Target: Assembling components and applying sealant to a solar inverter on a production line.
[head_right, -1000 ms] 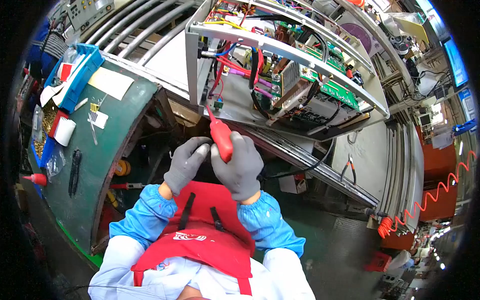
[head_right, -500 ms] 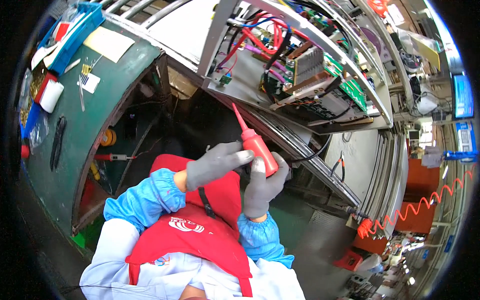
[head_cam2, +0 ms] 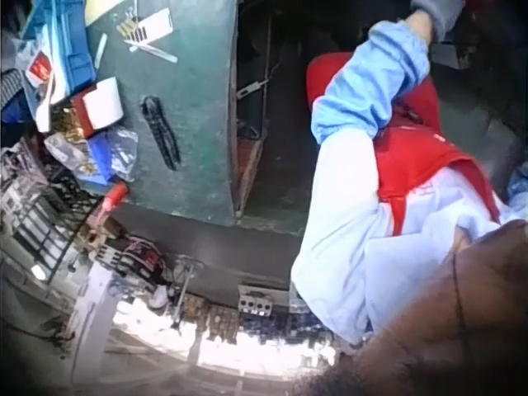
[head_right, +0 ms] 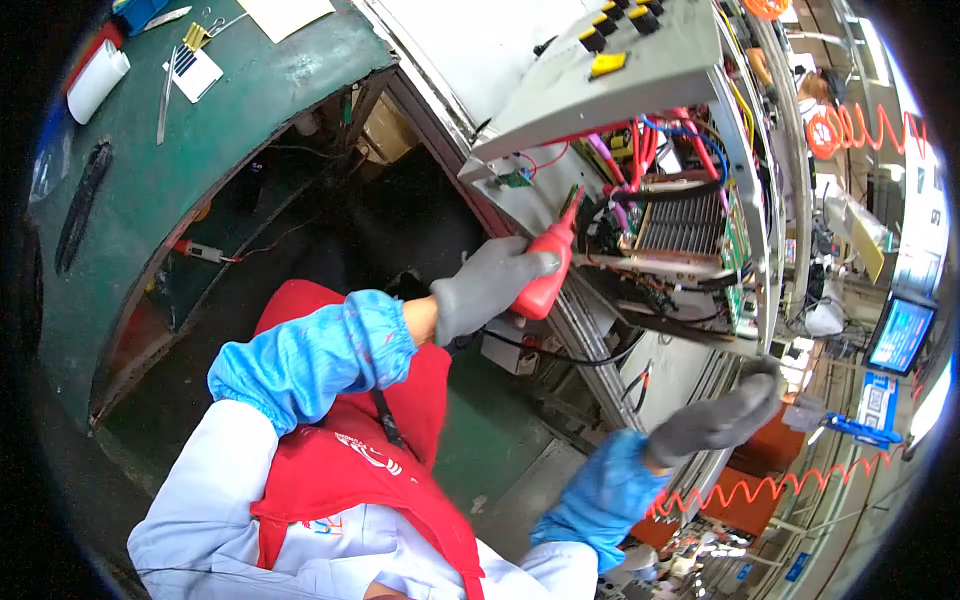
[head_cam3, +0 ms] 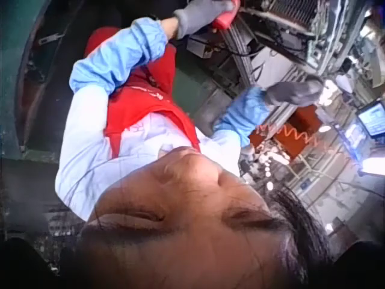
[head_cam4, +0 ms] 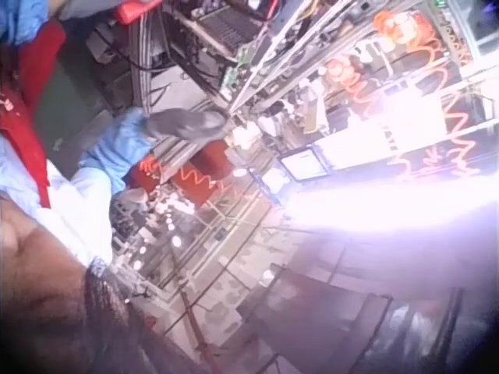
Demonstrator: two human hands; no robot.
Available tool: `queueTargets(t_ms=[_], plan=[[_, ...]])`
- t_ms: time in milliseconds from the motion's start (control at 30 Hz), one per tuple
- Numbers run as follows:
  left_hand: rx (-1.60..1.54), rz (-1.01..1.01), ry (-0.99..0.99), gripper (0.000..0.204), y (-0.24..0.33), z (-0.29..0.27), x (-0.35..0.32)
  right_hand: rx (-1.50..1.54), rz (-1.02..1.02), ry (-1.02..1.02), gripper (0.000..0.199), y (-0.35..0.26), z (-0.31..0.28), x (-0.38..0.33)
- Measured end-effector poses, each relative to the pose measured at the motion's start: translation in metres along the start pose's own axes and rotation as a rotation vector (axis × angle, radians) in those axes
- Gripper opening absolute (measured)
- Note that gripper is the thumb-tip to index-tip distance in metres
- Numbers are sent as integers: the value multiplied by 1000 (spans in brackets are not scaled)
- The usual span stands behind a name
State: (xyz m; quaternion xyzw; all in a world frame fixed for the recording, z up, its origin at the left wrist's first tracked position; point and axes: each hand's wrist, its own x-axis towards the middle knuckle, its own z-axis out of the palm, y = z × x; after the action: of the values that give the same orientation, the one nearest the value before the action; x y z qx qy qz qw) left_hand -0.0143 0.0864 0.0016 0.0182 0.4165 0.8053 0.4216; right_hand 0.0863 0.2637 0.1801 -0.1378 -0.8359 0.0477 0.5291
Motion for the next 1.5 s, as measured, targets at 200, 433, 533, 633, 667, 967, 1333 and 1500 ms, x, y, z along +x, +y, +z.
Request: queueTargets(t_ms=[200,433,533,633,667,967,1333,1500], plan=[[107,28,67,59,10,-1,80,-307,-343,-327,39,111,56,69],[344,346,341,60,-6,11,113,-291,-206,-231,46,128,62,69],[268,220,328,60,2,15,110,-278,-123,-283,43,128,59,70],[291,61,241,59,7,17,113,-367,-84,-315,42,139,56,72],[316,81,279,56,4,20,118,-350,-141,-282,40,148,55,75],[597,247,366,36,19,18,96,-293,-144,-218,31,126,62,64],[619,238,398,27,18,20,116,-401,-427,-142,33,125,68,59],[795,304,345,30,17,18,112,-596,-633,-19,29,121,68,57]])
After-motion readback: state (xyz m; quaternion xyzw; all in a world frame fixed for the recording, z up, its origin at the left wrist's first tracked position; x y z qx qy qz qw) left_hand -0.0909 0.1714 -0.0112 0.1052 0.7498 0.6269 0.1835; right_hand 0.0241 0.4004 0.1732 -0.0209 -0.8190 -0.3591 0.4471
